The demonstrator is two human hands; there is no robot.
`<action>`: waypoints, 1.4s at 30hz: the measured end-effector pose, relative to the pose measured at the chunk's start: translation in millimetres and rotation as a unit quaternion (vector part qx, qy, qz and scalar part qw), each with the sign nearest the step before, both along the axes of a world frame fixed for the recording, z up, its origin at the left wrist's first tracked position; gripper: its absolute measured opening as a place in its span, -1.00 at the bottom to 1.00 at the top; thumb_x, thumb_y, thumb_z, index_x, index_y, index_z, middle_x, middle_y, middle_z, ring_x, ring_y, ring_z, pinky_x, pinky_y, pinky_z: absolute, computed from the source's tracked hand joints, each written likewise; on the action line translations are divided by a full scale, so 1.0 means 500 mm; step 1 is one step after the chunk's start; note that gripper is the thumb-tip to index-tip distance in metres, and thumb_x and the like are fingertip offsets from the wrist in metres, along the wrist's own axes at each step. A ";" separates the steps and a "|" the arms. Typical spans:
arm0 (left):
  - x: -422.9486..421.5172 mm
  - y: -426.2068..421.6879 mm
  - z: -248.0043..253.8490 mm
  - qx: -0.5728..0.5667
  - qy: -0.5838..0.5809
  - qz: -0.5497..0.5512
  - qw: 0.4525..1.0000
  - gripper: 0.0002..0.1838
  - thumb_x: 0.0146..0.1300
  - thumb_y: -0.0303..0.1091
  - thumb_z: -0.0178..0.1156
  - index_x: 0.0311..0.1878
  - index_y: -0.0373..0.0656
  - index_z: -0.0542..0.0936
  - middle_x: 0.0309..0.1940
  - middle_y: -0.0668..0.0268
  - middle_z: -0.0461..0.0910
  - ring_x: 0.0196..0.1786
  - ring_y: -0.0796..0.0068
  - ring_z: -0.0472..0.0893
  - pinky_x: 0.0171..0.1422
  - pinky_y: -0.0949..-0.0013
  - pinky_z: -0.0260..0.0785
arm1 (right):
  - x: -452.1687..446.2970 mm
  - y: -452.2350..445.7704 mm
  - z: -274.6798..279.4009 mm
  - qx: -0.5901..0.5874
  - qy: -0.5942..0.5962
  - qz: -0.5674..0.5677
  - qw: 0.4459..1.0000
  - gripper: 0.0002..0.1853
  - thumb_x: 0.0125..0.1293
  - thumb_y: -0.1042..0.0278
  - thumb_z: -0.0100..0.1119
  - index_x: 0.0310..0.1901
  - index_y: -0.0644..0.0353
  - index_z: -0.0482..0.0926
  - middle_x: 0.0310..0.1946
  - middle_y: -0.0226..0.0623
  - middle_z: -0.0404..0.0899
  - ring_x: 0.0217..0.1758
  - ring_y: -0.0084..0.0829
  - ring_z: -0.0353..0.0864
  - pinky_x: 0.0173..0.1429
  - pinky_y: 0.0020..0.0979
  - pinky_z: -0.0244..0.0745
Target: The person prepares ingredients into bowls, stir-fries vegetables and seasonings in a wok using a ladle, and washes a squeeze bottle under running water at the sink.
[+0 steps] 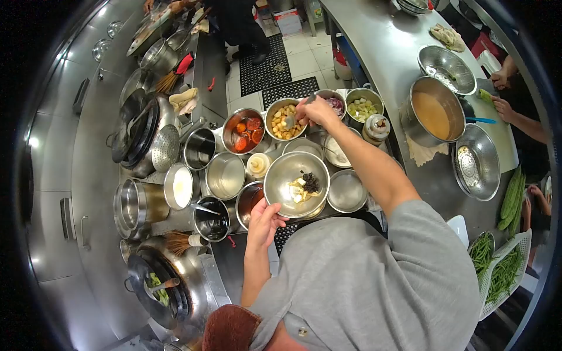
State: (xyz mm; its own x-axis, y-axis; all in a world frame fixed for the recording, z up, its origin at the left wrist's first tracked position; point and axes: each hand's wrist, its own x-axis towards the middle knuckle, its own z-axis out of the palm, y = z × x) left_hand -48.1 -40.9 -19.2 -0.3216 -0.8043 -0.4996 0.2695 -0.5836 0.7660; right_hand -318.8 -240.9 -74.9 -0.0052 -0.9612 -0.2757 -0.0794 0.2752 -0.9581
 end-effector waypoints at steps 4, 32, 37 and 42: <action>0.007 -0.001 -0.014 0.010 0.001 -0.014 1.000 -0.86 0.32 -0.45 0.09 -0.10 -0.26 0.48 -0.31 0.24 0.64 -0.44 0.52 0.65 -0.48 0.58 0.49 | 0.026 -0.001 -0.019 0.005 0.009 0.050 0.999 -0.80 0.16 0.37 0.13 -0.25 0.32 0.58 -0.44 -0.23 0.69 -0.60 -0.55 0.56 -0.63 -0.53 0.36; -0.044 -0.014 -0.020 -0.009 0.013 0.036 0.999 -0.87 0.33 -0.40 0.12 -0.15 -0.24 0.47 -0.31 0.26 0.61 -0.38 0.50 0.66 -0.39 0.54 0.54 | -0.040 0.178 0.227 -0.150 0.059 0.118 0.980 -0.77 0.27 0.27 0.18 -0.19 0.25 0.67 -0.41 -0.37 0.68 -0.53 -0.63 0.56 -0.54 -0.60 0.34; -0.007 0.024 -0.030 -0.037 0.005 0.053 0.998 -0.71 0.29 -0.43 0.15 0.07 -0.21 0.46 -0.19 0.26 0.61 -0.34 0.45 0.62 -0.38 0.46 0.45 | 0.008 0.060 0.107 -0.035 0.248 0.042 0.967 -0.72 0.35 0.17 0.08 -0.22 0.22 0.65 -0.45 -0.43 0.69 -0.56 -0.60 0.56 -0.44 -0.56 0.53; 0.009 0.041 -0.028 -0.072 0.054 0.011 0.996 -0.59 0.20 -0.52 0.04 0.15 -0.26 0.38 -0.16 0.20 0.58 -0.34 0.48 0.58 -0.49 0.49 0.38 | 0.034 0.038 0.086 -0.085 0.139 -0.026 0.986 -0.61 0.16 0.10 0.24 -0.15 0.28 0.60 -0.32 -0.08 0.67 -0.33 -0.25 0.68 -0.24 -0.22 0.58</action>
State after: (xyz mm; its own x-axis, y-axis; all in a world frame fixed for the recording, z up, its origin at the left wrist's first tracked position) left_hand -43.8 -20.7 -33.1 -0.3490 -0.8727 -0.3416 0.3668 -0.4626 0.8071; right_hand -302.0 -221.7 -31.7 -0.1086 -0.9898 -0.0923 -0.3363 0.1239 -0.9336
